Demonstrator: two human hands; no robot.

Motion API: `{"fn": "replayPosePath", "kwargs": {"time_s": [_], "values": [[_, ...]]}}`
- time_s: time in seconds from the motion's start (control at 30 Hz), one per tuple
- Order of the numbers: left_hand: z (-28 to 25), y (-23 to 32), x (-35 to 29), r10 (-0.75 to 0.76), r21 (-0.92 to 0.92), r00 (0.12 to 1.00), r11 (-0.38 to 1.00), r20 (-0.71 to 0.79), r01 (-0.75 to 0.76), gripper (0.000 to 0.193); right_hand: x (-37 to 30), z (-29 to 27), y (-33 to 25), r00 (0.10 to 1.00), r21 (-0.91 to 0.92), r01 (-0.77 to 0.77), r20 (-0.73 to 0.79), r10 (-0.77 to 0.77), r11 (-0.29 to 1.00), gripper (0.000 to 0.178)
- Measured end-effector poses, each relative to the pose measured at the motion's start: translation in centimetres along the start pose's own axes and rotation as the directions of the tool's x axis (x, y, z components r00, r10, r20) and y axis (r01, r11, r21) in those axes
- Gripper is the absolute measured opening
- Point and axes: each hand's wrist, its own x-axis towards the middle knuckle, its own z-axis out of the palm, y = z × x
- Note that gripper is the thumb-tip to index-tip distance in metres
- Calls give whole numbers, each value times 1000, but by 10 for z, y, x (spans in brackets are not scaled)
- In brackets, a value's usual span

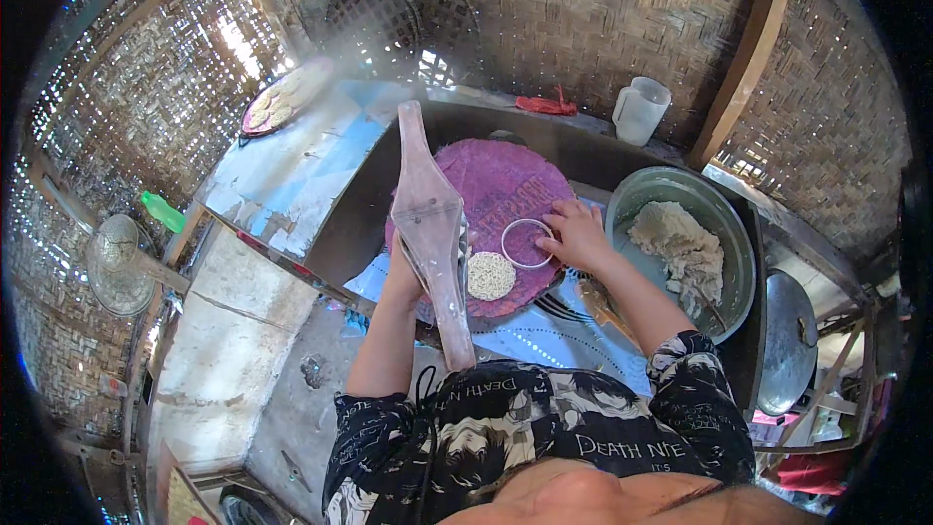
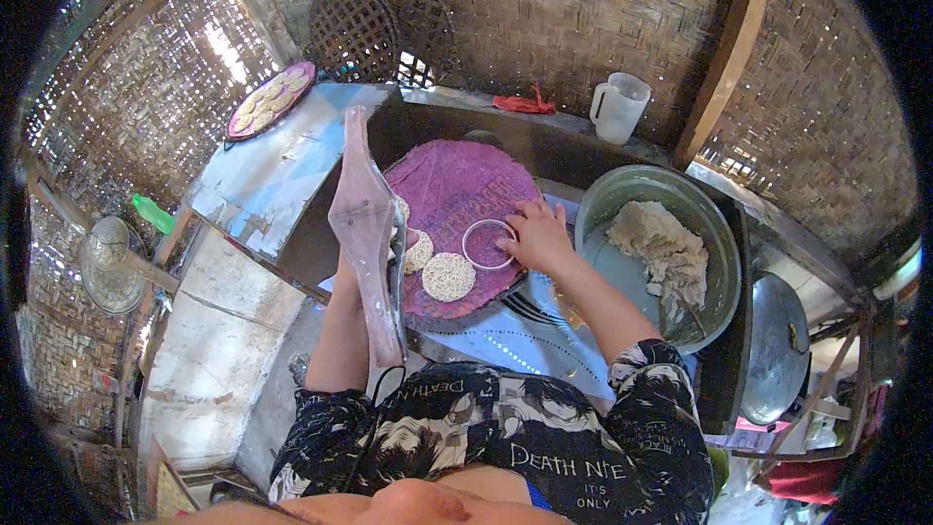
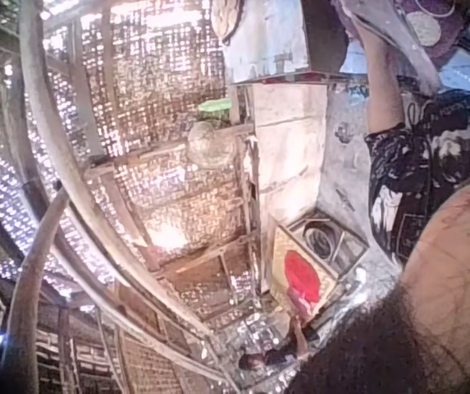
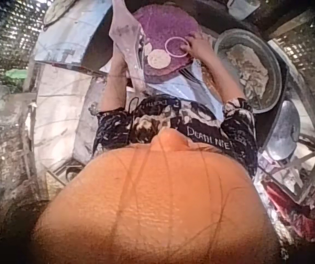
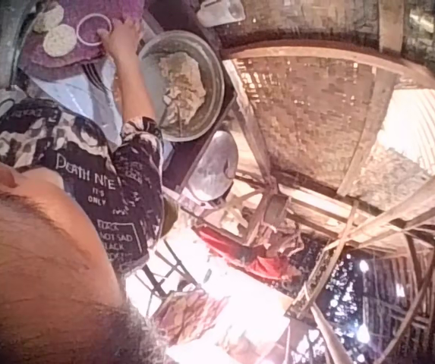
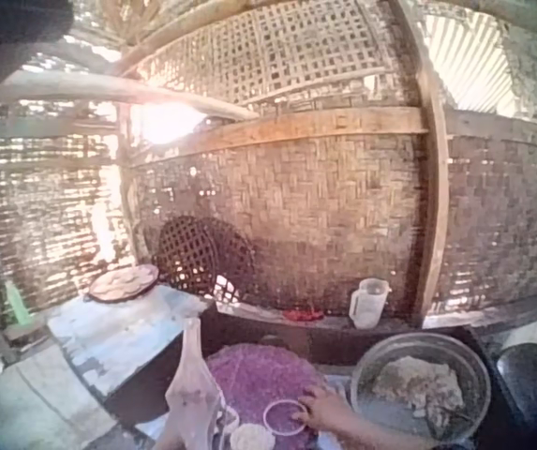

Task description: The person places a cloth mat on the work table, scoops dough from a basin into a handheld wooden press using a spatula, and presses the dough into a circular ring mold to form round patties on the mat.

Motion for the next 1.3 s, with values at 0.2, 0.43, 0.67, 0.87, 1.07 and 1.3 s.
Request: {"fn": "replayPosePath", "kwargs": {"time_s": [0.2, 0.43, 0.67, 0.87, 1.07, 1.3], "values": [[-2, -20, 27, 390, 826, 916, 482, 95, -291, 38, -15, -10, -15, 929, 358, 308, -312, -198, 881, 51], [34, -5, 57, 34, 936, 947, 144, 318, -320, 46, -45, -35, -20, 915, 930, -360, 336, -222, -75, 56], [26, -25, 134, 109, -681, 851, 656, 513, 326, 63, -49, -51, 17, 798, 835, -550, 522, -302, -10, 58], [30, -61, 144, 7, -725, 953, 651, 304, 227, 54, -35, -71, 37, 770, 764, -588, 629, -105, 266, 60], [24, -78, 137, -131, -744, 981, 639, 141, 193, 48, -30, -76, 39, 746, 667, -577, 665, -27, 471, 63], [3, -55, 138, -147, -708, 989, 697, 16, 115, 50, -17, -62, 9, 791, 700, -550, 611, 15, 456, 57]]}}
